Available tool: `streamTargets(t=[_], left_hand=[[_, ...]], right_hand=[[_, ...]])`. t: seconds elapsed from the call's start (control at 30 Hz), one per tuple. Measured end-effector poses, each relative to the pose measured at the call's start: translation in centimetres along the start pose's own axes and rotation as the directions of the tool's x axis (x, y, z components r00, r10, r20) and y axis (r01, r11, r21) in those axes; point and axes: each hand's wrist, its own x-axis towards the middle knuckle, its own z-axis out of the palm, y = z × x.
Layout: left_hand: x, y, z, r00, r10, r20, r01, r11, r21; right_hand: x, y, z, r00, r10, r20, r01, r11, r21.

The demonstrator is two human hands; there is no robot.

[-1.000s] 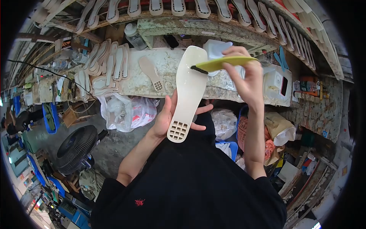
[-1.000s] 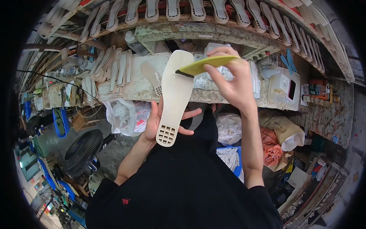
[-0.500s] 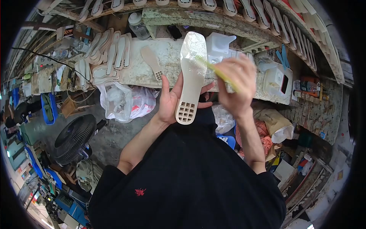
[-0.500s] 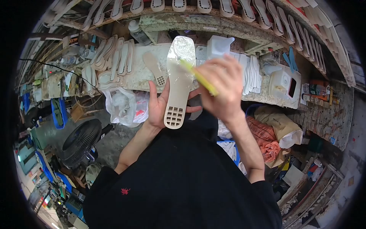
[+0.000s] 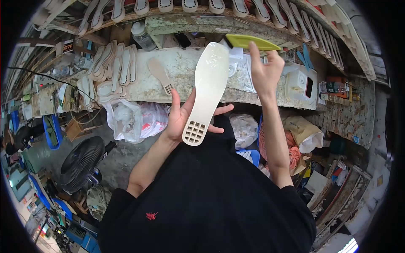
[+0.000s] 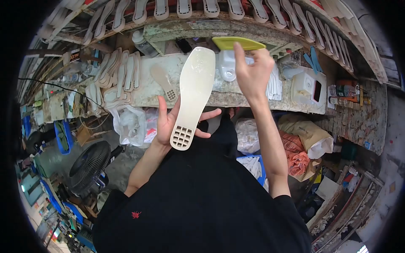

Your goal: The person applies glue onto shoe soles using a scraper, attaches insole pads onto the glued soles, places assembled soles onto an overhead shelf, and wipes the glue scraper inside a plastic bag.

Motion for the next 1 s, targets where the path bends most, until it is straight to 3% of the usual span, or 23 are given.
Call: streamTargets(t=[0.03,0.13,0.2,0.23,0.33,0.37,0.43,0.47,0.5,0.53,0.57,0.63,0.67,0.77,0.87,0.9,1.0], left_hand=[[-0.1,-0.1,0.0,1.0,0.004,-0.003,-0.004,1.0,-0.031],[-0.5,-0.1,0.2,1.0,0.023,-0.02,-0.025,0.997,-0.069],[-0.7,0.1,0.3,1.0,0.0,-0.024,0.0,1.0,-0.006],[-0.6,0.1,0.2,1.0,-0.004,-0.021,0.004,1.0,-0.006],[-0.5,-0.3,-0.1,1.0,0.027,-0.01,-0.026,0.999,0.02],[-0.3,-0.2,-0.2,0.999,0.037,-0.006,-0.037,0.999,0.026],[-0.3,-0.2,0.5,0.988,0.095,-0.126,-0.088,0.994,0.059],[-0.4,-0.2,0.1,0.981,0.108,-0.159,-0.098,0.993,0.069],[-0.2,-0.1,0.3,0.979,0.126,-0.159,-0.108,0.987,0.115],[0.0,0.0,0.4,0.978,0.142,-0.155,-0.116,0.98,0.161],[0.1,-0.2,0.4,0.977,0.169,-0.127,-0.157,0.982,0.104],[0.2,-0.8,0.0,0.975,0.191,-0.111,-0.182,0.979,0.086],[0.4,-0.8,-0.1,0.974,0.21,-0.086,-0.205,0.976,0.073],[0.8,-1.2,0.3,0.966,0.225,-0.125,-0.213,0.971,0.107],[1.5,-1.8,0.9,0.952,0.258,-0.168,-0.246,0.965,0.087],[1.6,-2.1,0.7,0.949,0.275,-0.155,-0.265,0.961,0.084],[2.2,-2.8,1.3,0.89,0.335,-0.309,-0.286,0.939,0.193]], right_hand=[[0.2,-0.5,-0.6,0.996,0.088,-0.015,-0.087,0.993,0.085],[0.3,-1.9,-2.7,0.996,0.066,0.061,-0.084,0.92,0.382],[0.5,-1.3,-3.0,0.942,-0.16,0.296,0.068,0.952,0.299],[0.3,-1.0,-2.1,0.942,-0.196,0.274,0.175,0.98,0.097],[0.1,0.3,-0.7,0.993,-0.056,0.101,0.066,0.993,-0.101],[-0.9,-0.4,-1.4,0.984,0.169,0.059,-0.173,0.982,0.073],[-3.3,-2.1,-2.5,0.981,0.194,0.017,-0.191,0.941,0.28],[-4.7,-3.7,-2.5,0.998,0.037,0.054,-0.056,0.906,0.419],[-5.3,-4.0,-3.0,0.947,-0.276,0.162,0.246,0.952,0.182],[-6.3,-4.2,-2.6,0.935,-0.247,0.256,0.224,0.968,0.118],[-6.8,-2.4,-2.0,0.976,-0.164,0.14,0.159,0.986,0.046],[-6.8,1.2,-2.0,0.99,0.137,0.021,-0.136,0.99,-0.028],[-6.5,2.0,-2.5,0.965,0.262,0.012,-0.262,0.96,0.1],[-6.6,5.6,-2.7,0.933,0.353,0.065,-0.359,0.915,0.185],[-7.6,13.9,-0.8,0.947,0.239,0.216,-0.214,0.968,-0.134],[-7.9,15.9,0.1,0.959,0.196,0.204,-0.174,0.977,-0.12],[-8.4,22.1,2.1,0.959,0.096,0.268,-0.043,0.979,-0.199]])
